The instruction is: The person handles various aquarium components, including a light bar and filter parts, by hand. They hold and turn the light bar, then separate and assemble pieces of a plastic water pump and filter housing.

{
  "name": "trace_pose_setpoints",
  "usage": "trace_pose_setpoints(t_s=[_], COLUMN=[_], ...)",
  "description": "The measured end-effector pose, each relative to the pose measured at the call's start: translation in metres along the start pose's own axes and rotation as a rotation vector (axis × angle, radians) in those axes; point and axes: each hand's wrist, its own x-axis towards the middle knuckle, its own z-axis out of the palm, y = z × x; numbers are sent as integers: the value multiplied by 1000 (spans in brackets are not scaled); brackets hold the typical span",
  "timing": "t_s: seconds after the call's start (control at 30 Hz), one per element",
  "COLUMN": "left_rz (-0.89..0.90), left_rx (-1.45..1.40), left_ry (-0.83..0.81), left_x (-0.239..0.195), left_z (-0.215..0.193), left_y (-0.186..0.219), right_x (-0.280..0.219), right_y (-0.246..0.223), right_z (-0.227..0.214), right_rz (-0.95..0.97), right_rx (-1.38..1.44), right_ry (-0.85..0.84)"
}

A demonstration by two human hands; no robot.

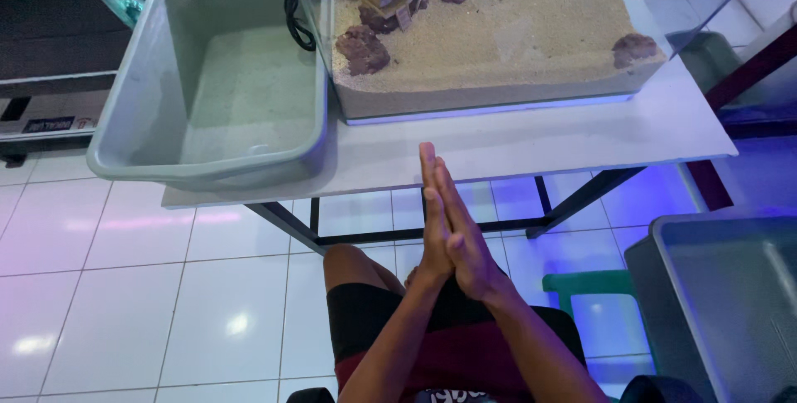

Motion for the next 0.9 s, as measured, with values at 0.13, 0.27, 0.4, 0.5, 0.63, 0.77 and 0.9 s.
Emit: trace_pose_setpoints(t_s=[0.13, 0.27, 0.4, 0.5, 0.63, 0.77, 0.9], left_rz=[17, 36, 44, 58, 80, 104, 124], left_rx=[3, 20, 31, 41, 46, 54, 62], left_ry=[29, 62, 93, 99, 100, 114, 134], left_x=[5, -1, 1, 13, 32, 44, 59], left_z=[-1, 5, 9, 11, 4, 5, 9], left_y=[4, 4, 3, 2, 5, 8, 18], right_x=[-4, 13, 23, 25, 34, 52, 71], right_y=[8, 17, 13, -2, -3, -1, 3], right_z=[1, -9, -17, -15, -12, -15, -21], right_rz=[-74, -121, 54, 98, -53, -89, -42], right_rx=[-54, 59, 75, 49, 63, 63, 58], right_ry=[-61, 38, 119, 96, 20, 25, 130])
